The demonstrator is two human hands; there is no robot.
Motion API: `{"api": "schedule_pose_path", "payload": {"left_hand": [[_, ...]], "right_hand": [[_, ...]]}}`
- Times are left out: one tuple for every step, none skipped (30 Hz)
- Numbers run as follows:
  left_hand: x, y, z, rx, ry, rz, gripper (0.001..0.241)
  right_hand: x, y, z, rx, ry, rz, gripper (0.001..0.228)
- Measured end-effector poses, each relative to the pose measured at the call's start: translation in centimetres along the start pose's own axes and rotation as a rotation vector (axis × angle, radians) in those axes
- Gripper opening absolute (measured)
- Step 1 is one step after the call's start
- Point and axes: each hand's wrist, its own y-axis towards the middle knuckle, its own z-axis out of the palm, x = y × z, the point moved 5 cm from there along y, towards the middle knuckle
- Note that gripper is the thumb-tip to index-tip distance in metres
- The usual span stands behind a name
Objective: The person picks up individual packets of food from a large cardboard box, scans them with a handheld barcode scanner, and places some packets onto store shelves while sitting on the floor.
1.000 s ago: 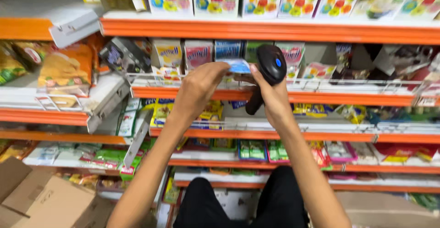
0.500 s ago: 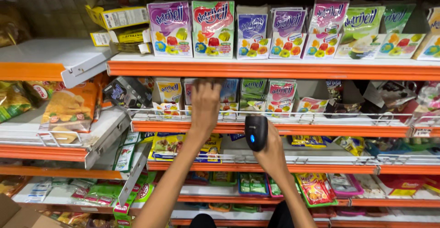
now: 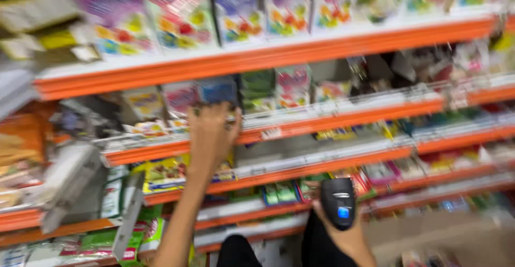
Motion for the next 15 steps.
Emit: {"api": "schedule_pose_path", "payload": {"left_hand": [[-0.1, 0.0, -0.2, -0.034, 0.038, 0.001, 0.029], [-0.3, -0.6, -1.1, -0.162, 0.016, 0.035, 0.031], [-1.0, -1.6, -1.6, -0.273, -0.033, 0.078, 0.033], [-1.3, -2.6, -1.7, -0.328, -0.033, 0.053, 0.030], [-2.2, -4.7, -1.6, -0.345, -0.053, 0.026, 0.028], [-3.5, -6.5, -0.7, -0.353, -0.157, 0.041, 0.022], [-5.0, -8.3, 0.9, -0.339, -0.268, 0.049, 0.017], [-7.6, -10.2, 3.3, -0.231, -0.343, 0.062, 0.017], [-10.7, -12.4, 5.1, -0.121, -0.513, 0.073, 0.014], [-13.9, -15.0, 6.5, -0.008, -0.680, 0.075, 0.012], [-18.0, -17.6, 8.2, 0.051, -0.771, 0.192, 0.015], [-22.1, -20.8, 10.1, 0.239, -0.877, 0.172, 0.010], [-25.6, -22.9, 11.6, 0.420, -1.064, 0.246, 0.015], [-28.6, -25.5, 11.9, 0.529, -1.019, 0.414, 0.020], [-31.0, -27.8, 12.2, 0.603, -1.095, 0.423, 0.020]], "right_hand": [[-1.4, -1.1, -2.3, 0.027, 0.024, -0.049, 0.030], [-2.6, -1.9, -5.1, 0.054, 0.048, -0.098, 0.024], [-4.3, -2.3, -9.0, -0.044, 0.068, -0.034, 0.030], [-6.2, -2.9, -12.3, -0.144, 0.085, 0.027, 0.037], [-8.9, -4.6, -15.9, -0.238, -0.131, 0.288, 0.016], [-9.7, -3.9, -18.9, -0.208, -0.136, 0.054, 0.023], [-12.6, -4.9, -23.1, -0.133, -0.473, 0.384, 0.020], [-14.6, -5.8, -26.7, -0.096, -0.457, 0.472, 0.031], [-14.9, -6.2, -29.6, 0.034, -0.487, 0.174, 0.066], [-17.6, -6.1, -32.1, 0.126, -0.723, 0.163, 0.070], [-22.9, -6.3, -34.0, 0.301, -0.852, 0.560, 0.049], [-26.0, -7.2, -34.4, 0.414, -0.648, 0.528, 0.041], [-29.3, -6.7, -34.8, 0.426, -0.876, 0.605, 0.038], [-30.6, -7.0, -32.2, 0.463, -0.923, 0.192, 0.037], [-35.2, -8.0, -31.3, 0.486, -0.937, 0.635, 0.041]]}}
